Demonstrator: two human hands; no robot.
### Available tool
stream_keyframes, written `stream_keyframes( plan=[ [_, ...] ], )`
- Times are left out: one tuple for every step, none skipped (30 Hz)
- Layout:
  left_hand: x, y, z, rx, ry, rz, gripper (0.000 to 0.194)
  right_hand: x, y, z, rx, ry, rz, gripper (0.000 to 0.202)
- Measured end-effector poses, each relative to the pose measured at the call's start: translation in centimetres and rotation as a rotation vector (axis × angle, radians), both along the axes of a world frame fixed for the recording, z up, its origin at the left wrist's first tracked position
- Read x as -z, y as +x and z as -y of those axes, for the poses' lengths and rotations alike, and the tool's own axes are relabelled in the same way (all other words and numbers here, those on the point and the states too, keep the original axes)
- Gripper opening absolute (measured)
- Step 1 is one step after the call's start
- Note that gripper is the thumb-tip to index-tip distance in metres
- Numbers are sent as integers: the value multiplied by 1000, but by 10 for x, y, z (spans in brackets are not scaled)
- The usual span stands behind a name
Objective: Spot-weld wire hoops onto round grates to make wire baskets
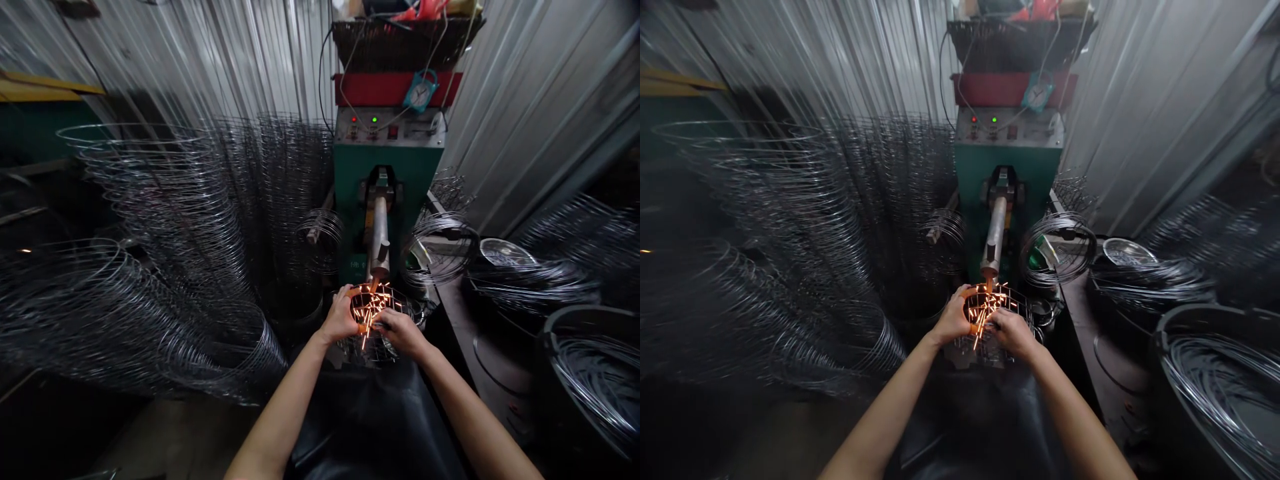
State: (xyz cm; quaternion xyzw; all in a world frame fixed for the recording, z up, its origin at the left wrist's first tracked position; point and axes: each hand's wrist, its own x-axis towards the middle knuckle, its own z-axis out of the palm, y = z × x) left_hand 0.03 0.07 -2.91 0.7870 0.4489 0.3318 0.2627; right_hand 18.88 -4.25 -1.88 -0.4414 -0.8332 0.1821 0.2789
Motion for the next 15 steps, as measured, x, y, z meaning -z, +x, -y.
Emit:
stream_keyframes(
  plan=[
    [0,1,1,0,10,2,86,1,0,1,10,3,-6,14],
    [-1,2,2,-7,13,-4,85,3,0,2,20,6,-7,15],
    [-2,3,3,-23,11,-15,86,5,1,3,31,8,-3,17],
    [-2,4,5,-46,5,-30,87,7,2,5,40,10,4,20],
    [-3,5,7,-71,-3,-45,89,8,3,6,49,10,11,22],
    [-3,6,7,-88,-8,-58,89,9,4,7,57,9,20,23],
    [-3,7,7,-97,-10,-66,89,10,4,7,62,6,32,24],
    [-3,8,6,-100,-10,-67,89,10,5,6,66,4,46,25],
    [-3,8,4,-100,-8,-62,88,9,4,5,76,7,58,26],
    [-2,9,0,-99,-7,-50,88,8,4,2,90,10,69,26],
    [-2,9,-4,-103,-7,-35,87,6,4,-1,111,16,78,26],
    [-3,10,-8,-111,-10,-19,86,5,3,-6,136,21,83,25],
    [-3,11,-12,-122,-14,-4,85,3,2,-10,160,23,88,23],
    [-4,12,-16,-142,-18,15,84,2,1,-14,176,22,94,22],
    [-4,12,-19,-158,-20,28,81,1,0,-18,182,20,97,21]
  ],
)
